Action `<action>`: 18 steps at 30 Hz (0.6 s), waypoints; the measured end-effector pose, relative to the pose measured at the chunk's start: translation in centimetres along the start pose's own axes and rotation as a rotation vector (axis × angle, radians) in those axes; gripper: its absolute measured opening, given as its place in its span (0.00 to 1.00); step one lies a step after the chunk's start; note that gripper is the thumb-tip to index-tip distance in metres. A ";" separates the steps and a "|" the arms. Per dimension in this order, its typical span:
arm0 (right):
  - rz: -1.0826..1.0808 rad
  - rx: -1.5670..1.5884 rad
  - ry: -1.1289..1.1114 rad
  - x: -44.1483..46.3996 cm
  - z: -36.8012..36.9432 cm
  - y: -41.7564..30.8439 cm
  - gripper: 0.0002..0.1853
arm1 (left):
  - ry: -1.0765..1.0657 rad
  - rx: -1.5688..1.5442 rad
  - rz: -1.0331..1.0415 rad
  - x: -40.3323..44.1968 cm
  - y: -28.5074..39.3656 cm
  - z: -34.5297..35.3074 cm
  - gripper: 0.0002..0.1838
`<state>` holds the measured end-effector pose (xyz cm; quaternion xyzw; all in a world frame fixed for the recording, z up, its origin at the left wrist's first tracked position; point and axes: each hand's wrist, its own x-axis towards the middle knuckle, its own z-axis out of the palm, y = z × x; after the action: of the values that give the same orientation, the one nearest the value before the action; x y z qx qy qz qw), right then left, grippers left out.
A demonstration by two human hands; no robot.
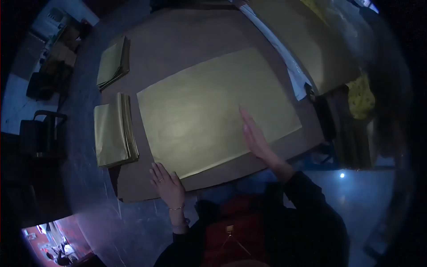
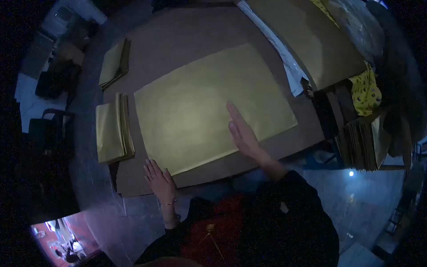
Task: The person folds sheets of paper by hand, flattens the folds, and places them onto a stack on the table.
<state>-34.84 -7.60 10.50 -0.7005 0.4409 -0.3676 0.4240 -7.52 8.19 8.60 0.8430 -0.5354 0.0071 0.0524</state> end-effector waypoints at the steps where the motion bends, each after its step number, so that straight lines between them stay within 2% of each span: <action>1: 0.028 -0.006 0.129 -0.2 -2.5 2.3 0.27 | -0.011 -0.007 0.020 0.0 0.0 -0.1 0.30; 5: 0.146 0.025 0.604 -1.3 -10.7 8.0 0.25 | -0.021 -0.026 0.002 0.1 0.2 -0.6 0.30; 8: 0.176 0.135 0.772 -1.6 -13.2 8.5 0.23 | -0.017 0.063 0.014 0.0 0.1 -0.3 0.30; 12: 0.188 0.225 0.756 -3.3 -14.0 6.4 0.21 | 0.007 0.085 -0.027 0.0 0.8 -0.6 0.31; 14: 0.442 0.003 0.786 -4.9 -15.0 4.7 0.17 | 0.007 0.058 -0.039 -0.1 1.5 -1.3 0.32; 15: 0.452 0.005 0.769 -5.9 -15.2 5.0 0.17 | 0.019 0.013 -0.036 -0.2 1.8 -1.5 0.32; 17: 0.641 -0.116 0.599 -7.4 -15.7 5.3 0.17 | -0.002 -0.126 0.114 -0.4 3.6 -1.8 0.33; 18: 0.648 -0.120 0.578 -7.1 -15.6 4.4 0.17 | -0.042 -0.175 0.189 -0.4 5.3 -2.0 0.33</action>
<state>-52.49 -6.30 11.22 -0.4176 0.7589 -0.3704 0.3353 -12.42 6.51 11.04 0.7809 -0.6119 -0.0523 0.1139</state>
